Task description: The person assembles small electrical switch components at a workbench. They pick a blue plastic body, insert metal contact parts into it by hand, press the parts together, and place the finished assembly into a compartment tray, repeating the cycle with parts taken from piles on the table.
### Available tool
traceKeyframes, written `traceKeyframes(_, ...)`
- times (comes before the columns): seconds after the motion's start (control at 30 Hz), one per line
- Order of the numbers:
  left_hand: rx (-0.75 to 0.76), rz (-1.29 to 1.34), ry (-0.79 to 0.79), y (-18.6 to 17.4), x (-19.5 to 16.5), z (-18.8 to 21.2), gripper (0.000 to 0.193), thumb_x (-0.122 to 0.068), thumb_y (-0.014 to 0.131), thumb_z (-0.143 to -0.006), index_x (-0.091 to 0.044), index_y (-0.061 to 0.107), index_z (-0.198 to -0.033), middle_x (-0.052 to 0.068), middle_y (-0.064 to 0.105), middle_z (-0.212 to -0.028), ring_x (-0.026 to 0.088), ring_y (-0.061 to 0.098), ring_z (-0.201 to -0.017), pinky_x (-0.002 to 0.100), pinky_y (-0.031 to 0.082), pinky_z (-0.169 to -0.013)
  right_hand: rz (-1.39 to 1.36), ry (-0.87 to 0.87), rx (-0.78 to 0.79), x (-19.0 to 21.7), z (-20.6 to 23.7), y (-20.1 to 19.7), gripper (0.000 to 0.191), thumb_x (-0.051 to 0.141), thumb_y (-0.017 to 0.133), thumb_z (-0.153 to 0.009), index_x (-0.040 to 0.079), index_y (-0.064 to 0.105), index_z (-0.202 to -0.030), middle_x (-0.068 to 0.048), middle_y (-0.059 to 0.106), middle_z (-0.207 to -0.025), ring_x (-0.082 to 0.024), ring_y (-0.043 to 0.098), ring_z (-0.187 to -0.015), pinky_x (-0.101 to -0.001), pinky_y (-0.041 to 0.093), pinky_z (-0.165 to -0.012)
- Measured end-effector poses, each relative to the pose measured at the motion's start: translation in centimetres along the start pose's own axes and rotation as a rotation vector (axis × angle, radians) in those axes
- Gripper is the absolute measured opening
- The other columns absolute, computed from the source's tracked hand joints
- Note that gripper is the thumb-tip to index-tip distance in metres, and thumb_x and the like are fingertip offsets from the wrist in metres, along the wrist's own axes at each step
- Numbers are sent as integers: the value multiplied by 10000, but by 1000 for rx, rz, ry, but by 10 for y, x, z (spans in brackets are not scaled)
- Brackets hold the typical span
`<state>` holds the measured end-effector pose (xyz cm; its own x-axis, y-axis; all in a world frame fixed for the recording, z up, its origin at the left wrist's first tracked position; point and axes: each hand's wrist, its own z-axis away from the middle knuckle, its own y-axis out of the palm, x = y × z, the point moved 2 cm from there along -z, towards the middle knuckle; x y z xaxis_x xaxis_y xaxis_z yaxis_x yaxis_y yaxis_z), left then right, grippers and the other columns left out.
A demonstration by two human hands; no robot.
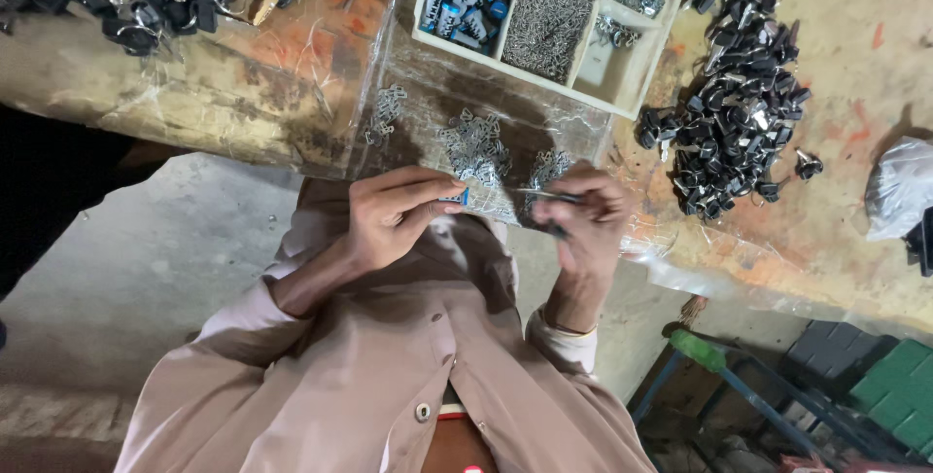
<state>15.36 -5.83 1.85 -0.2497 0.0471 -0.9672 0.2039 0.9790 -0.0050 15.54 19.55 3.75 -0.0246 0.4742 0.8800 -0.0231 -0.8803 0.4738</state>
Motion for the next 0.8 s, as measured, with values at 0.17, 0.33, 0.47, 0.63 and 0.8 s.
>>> traceKeyframes(0.17, 15, 18, -24, -1, 3, -3, 255, 150, 676, -936, 30, 725, -1156, 163, 727, -1144, 225, 777, -985, 295, 671, -842, 305, 116, 12, -16, 13, 16, 232, -169, 729, -896, -76, 697, -1107, -156, 699, -1043, -178, 724, -875, -309, 625, -764)
traceKeyframes(0.33, 6, -1, -9, -1, 6, -1, 245, 140, 699, -935, 28, 725, -1151, 166, 732, -1131, 224, 782, -970, 291, 668, -827, 462, 141, 0, -8, 12, 31, 245, -134, 753, -895, -53, 716, -1123, -133, 698, -1066, -161, 714, -909, -284, 611, -795)
traceKeyframes(0.47, 51, -53, 60, 0, 8, -1, 242, 113, 711, -923, 28, 723, -1149, 164, 735, -1127, 241, 784, -966, 302, 672, -827, 804, 10, 122, -3, 5, 55, 266, -90, 829, -849, -10, 753, -1092, -106, 737, -1025, -154, 689, -853, -255, 542, -732)
traceKeyframes(0.63, 113, -195, 164, 0, 7, -4, 257, -51, 846, -854, -13, 734, -1082, 119, 766, -1033, 234, 781, -895, 306, 644, -764, 1126, -75, 552, 37, -22, 56, 157, 70, 802, -870, 65, 773, -1024, -62, 782, -991, -159, 746, -847, -291, 597, -739)
traceKeyframes(0.8, 119, -195, 149, 1, 1, -7, 336, -111, 881, -840, -12, 716, -1115, 126, 766, -1054, 234, 780, -898, 320, 635, -782, 1357, -409, 97, 133, -94, 17, 191, -34, 653, -856, 14, 732, -1023, -110, 755, -990, -214, 719, -829, -320, 574, -719)
